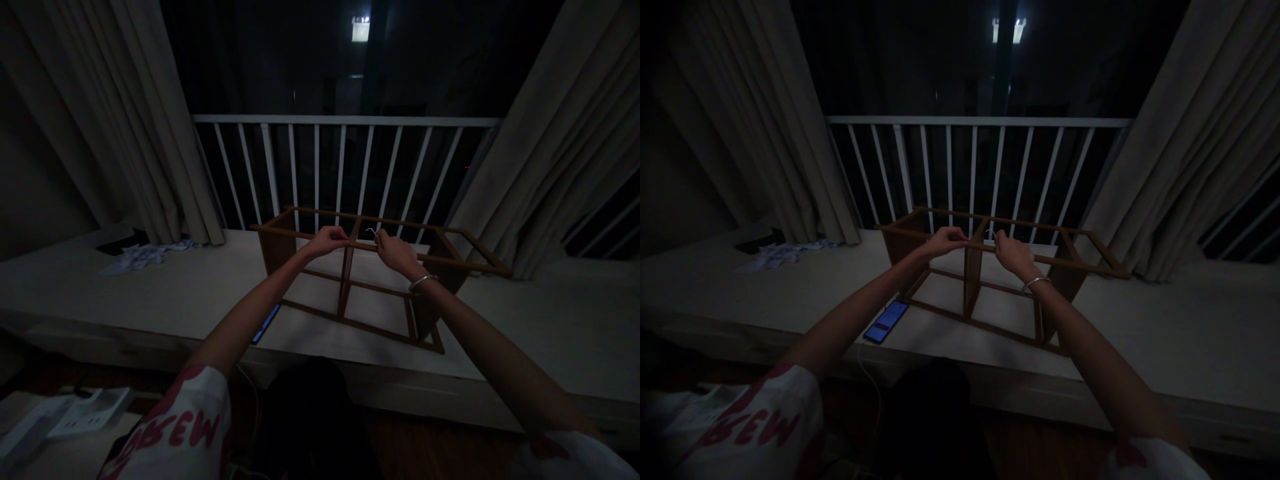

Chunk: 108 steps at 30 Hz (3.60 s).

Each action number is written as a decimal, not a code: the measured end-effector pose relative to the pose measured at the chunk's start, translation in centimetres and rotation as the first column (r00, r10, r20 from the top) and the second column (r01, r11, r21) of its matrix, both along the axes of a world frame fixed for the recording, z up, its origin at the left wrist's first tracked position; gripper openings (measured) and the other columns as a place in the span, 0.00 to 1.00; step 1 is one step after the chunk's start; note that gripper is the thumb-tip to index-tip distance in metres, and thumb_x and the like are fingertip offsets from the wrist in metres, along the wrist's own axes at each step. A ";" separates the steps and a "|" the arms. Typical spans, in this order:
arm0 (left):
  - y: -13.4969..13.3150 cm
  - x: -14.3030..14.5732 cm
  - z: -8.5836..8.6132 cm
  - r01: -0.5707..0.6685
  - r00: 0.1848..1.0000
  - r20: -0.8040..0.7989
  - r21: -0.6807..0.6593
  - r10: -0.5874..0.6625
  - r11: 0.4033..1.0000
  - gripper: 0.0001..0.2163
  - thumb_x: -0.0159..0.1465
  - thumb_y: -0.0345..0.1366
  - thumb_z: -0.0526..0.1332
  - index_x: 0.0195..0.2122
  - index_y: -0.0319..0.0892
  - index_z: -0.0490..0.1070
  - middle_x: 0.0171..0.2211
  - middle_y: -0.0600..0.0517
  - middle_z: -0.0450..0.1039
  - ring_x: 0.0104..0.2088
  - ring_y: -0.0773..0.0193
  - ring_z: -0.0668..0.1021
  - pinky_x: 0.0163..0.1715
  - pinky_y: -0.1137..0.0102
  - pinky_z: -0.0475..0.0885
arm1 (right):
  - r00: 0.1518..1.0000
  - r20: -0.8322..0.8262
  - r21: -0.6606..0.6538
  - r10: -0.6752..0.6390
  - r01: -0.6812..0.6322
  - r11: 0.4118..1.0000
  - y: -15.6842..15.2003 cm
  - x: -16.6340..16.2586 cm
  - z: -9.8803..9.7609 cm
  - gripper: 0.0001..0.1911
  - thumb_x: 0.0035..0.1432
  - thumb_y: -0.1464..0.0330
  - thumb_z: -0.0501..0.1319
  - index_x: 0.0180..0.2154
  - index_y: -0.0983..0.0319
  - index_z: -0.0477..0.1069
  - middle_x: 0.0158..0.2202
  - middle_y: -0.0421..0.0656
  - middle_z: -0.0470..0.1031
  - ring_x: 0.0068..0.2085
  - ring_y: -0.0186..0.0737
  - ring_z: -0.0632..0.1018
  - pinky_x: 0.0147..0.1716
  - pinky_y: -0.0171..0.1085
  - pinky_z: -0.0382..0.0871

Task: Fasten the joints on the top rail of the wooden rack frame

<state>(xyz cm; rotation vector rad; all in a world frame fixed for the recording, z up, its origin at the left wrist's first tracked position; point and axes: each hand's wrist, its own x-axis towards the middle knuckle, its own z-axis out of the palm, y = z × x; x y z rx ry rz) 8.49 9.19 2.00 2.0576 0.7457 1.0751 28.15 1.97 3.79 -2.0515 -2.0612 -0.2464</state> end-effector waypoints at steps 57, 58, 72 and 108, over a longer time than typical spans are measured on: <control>1.5 -0.4 4.0 -0.037 0.958 -0.276 -0.394 -0.080 0.918 0.15 0.37 0.37 0.67 0.27 0.37 0.74 0.28 0.52 0.73 0.32 0.67 0.72 0.39 0.73 0.64 | 0.113 -0.854 0.396 0.508 -0.495 0.774 6.2 -3.5 1.0 0.14 0.41 0.67 0.62 0.33 0.64 0.66 0.28 0.43 0.74 0.30 0.34 0.74 0.31 0.34 0.67; 1.5 -0.5 4.0 -0.034 0.958 -0.276 -0.390 -0.081 0.920 0.15 0.37 0.37 0.67 0.27 0.37 0.74 0.28 0.52 0.73 0.33 0.67 0.71 0.39 0.73 0.64 | 0.112 -0.860 0.387 0.497 -0.491 0.780 6.1 -3.5 1.0 0.14 0.40 0.68 0.62 0.33 0.64 0.65 0.28 0.42 0.74 0.30 0.34 0.74 0.31 0.34 0.67; 2.0 -0.5 3.4 -0.034 0.959 -0.271 -0.390 -0.080 0.920 0.11 0.40 0.34 0.66 0.26 0.37 0.74 0.25 0.54 0.72 0.32 0.67 0.71 0.38 0.73 0.63 | 0.120 -0.849 0.389 0.515 -0.519 0.761 5.4 -3.3 1.1 0.12 0.44 0.65 0.60 0.32 0.64 0.64 0.27 0.43 0.74 0.26 0.33 0.74 0.27 0.33 0.68; 2.5 -0.7 2.5 0.028 0.972 -0.207 -0.366 -0.111 0.930 0.12 0.44 0.33 0.62 0.30 0.35 0.71 0.28 0.52 0.70 0.30 0.70 0.69 0.39 0.71 0.62 | 0.327 -0.710 0.432 0.624 -0.498 0.752 4.3 -3.4 1.6 0.09 0.44 0.65 0.59 0.26 0.65 0.65 0.23 0.41 0.69 0.25 0.32 0.70 0.22 0.30 0.61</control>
